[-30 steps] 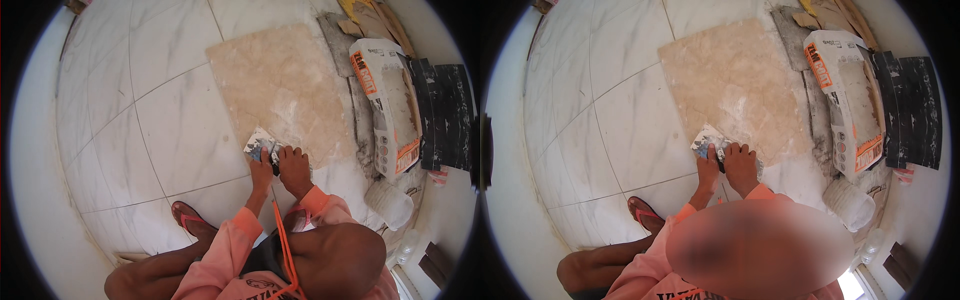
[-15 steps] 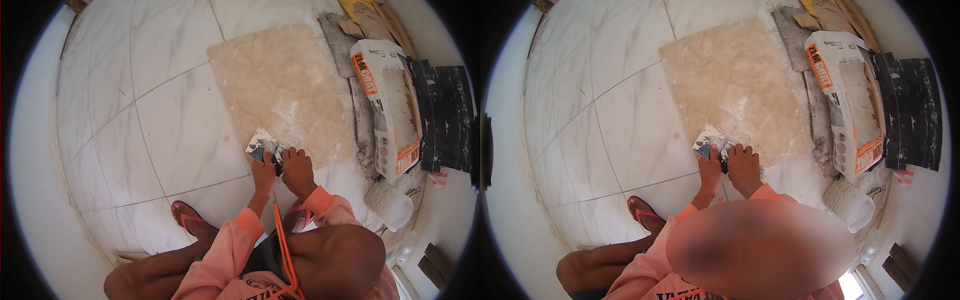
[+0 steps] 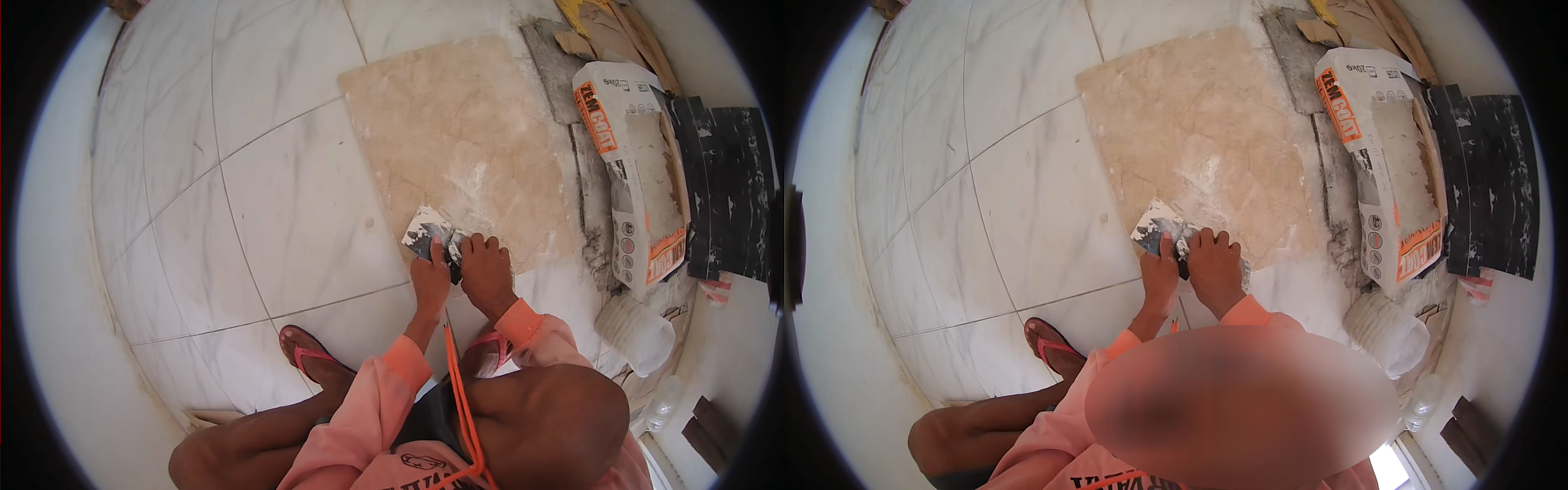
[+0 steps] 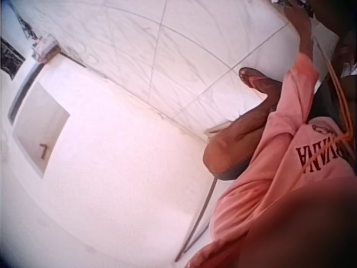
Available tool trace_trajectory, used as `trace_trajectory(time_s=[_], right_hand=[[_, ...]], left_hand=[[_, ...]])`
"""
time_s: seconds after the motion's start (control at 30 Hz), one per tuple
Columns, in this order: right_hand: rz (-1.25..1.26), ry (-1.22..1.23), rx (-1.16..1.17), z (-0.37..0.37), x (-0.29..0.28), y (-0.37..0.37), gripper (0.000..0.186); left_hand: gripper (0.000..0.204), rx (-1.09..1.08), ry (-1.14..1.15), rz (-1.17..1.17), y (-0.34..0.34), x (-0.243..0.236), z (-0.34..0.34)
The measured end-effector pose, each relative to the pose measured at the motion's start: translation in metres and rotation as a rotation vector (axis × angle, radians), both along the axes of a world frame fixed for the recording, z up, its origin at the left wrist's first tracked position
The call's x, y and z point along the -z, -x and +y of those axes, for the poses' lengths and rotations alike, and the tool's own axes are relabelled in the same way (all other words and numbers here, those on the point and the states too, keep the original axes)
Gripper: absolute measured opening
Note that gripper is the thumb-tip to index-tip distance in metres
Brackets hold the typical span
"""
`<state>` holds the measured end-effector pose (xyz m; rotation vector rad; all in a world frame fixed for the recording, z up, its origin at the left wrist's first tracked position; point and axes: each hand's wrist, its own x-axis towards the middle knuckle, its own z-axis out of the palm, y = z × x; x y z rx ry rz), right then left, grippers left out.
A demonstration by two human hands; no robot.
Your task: The recorder applies and scrapes mortar onto a ceramic tile using two putty knives.
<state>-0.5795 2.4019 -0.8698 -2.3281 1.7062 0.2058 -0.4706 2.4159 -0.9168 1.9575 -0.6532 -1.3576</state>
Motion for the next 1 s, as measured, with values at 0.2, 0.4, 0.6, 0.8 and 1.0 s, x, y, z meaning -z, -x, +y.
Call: trace_trajectory(time_s=[0.2, 0.4, 0.6, 0.8, 1.0], right_hand=[[-0.016, 0.023, -0.021, 0.012, -0.002, -0.001, 0.033], [-0.018, 0.029, -0.026, 0.012, 0.001, -0.012, 0.028], [0.001, 0.042, -0.003, 0.004, 0.007, -0.006, 0.032], [-0.029, 0.012, 0.004, 0.001, 0.005, -0.004, 0.034], [-0.126, -0.037, 0.059, 0.000, 0.001, 0.002, 0.035]], left_hand=[[0.063, -0.026, 0.011, 0.002, 0.000, 0.009, 0.001], [0.062, -0.046, 0.103, -0.016, -0.001, 0.002, 0.006], [0.060, 0.000, -0.015, 0.053, -0.002, -0.005, 0.001], [0.036, -0.251, -0.094, 0.521, -0.022, -0.004, -0.011], [0.020, -0.111, 0.023, 0.591, -0.034, -0.013, -0.015]])
